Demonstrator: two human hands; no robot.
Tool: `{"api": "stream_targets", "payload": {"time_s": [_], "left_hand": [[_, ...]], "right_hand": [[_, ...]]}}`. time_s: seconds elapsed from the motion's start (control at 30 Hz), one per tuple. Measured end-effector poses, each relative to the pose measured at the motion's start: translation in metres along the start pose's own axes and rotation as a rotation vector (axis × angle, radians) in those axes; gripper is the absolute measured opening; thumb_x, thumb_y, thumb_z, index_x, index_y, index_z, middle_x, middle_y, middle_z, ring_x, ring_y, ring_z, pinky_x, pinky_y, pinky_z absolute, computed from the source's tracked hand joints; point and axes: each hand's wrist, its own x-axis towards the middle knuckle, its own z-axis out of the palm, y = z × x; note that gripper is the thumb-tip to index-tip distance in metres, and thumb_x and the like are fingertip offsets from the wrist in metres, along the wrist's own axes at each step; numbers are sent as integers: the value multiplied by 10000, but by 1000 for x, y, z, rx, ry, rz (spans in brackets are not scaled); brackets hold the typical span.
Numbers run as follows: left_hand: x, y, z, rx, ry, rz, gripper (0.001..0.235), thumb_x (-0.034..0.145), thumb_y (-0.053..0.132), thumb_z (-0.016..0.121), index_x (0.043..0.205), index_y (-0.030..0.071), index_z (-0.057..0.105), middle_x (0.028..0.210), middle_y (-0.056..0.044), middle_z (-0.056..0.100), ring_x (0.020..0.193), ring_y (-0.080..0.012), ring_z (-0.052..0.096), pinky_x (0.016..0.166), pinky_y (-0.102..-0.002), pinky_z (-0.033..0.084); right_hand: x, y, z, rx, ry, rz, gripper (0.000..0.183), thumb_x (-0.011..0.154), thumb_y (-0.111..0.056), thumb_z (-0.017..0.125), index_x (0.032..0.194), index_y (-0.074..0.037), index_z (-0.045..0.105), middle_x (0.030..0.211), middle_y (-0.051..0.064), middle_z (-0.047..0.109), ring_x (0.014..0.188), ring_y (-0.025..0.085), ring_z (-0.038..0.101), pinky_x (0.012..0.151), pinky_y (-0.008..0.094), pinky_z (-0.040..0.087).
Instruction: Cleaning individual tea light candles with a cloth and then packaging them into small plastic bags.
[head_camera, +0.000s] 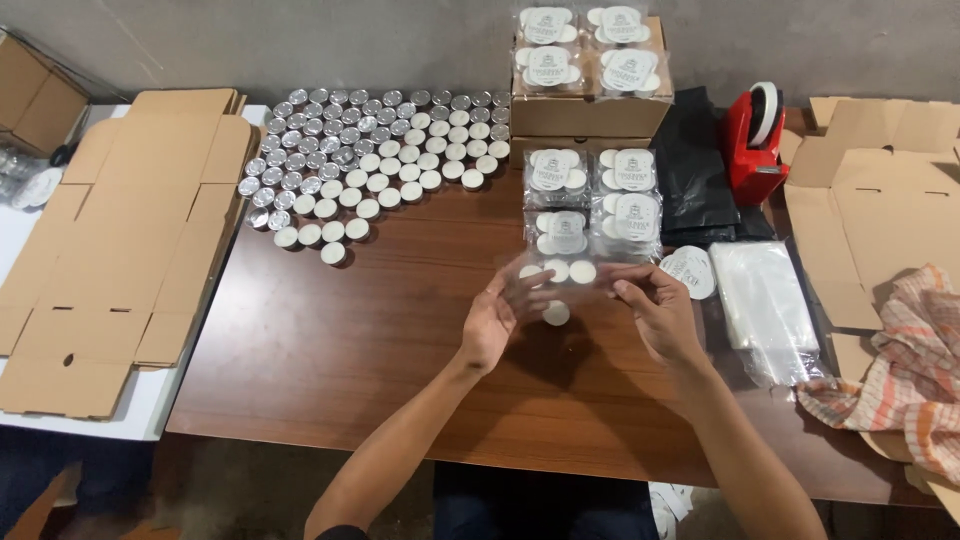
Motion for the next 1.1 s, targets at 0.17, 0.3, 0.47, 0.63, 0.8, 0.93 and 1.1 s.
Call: {"api": "stream_targets", "payload": {"time_s": [0.17, 0.3, 0.47, 0.63, 0.8, 0.93, 1.1], "left_hand": [[-3, 15, 16, 132, 56, -41, 563, 1038, 371, 434, 1549, 136, 435, 1380, -216, 640, 1229, -329, 654, 1044, -415, 524], [-5, 25, 29, 333, 124, 111, 344, 1054, 169, 533, 1372, 94, 638, 1277, -154, 718, 1222, -222, 648, 1069, -399, 496], [-3, 25, 16, 471, 12, 240, 245, 1000, 82, 608, 1199, 100, 749, 1281, -128, 709, 1214, -243, 660, 1078, -417, 486], [-1, 20, 6, 502, -14, 292, 333, 929, -20, 618, 1172, 131, 789, 1396, -124, 641, 1304, -258, 596, 1136, -447, 433], [-3, 18, 1, 120, 119, -98, 754, 887, 209, 396, 1634, 170, 311, 1532, -97, 507, 1388, -243, 468, 1208, -509, 311], [-4, 39, 20, -213, 240, -312, 768, 946, 497, 401, 1613, 123, 334, 1359, -248, 645, 1018, -256, 744, 840, -328, 635], [-2, 17, 3, -165, 117, -243, 537, 981, 193, 640, 1482, 50, 512, 1364, -281, 623, 1203, -403, 654, 997, -435, 576]], "right_hand": [[-3, 8, 0, -85, -31, 25, 132, 897, 43, 697, 1018, 97, 688, 1078, 276, 721, 906, 250, 723, 795, 388, 607], [-6, -12, 14, -70, -93, 35, 187, 913, -19, 668, 1067, 86, 680, 1137, 262, 707, 931, 271, 714, 804, 410, 587], [-1, -4, -3, -141, -123, -42, 205, 884, 5, 712, 1073, 77, 683, 1144, 263, 705, 954, 259, 728, 840, 405, 596], [6, -1, -14, -270, -222, -292, 94, 876, 56, 715, 966, 67, 694, 1178, 292, 678, 1053, 330, 715, 811, 412, 572], [2, -6, -11, -476, -134, -610, 84, 832, -34, 798, 865, -111, 789, 1326, 190, 518, 1203, 294, 586, 1032, 414, 474], [2, -7, -4, -528, -146, -607, 121, 843, -26, 788, 845, -144, 813, 1286, 156, 514, 1144, 270, 597, 958, 336, 474], [3, -9, -2, -602, -140, -576, 265, 918, 150, 644, 857, -47, 809, 1083, 208, 680, 945, 330, 722, 790, 380, 577]]}}
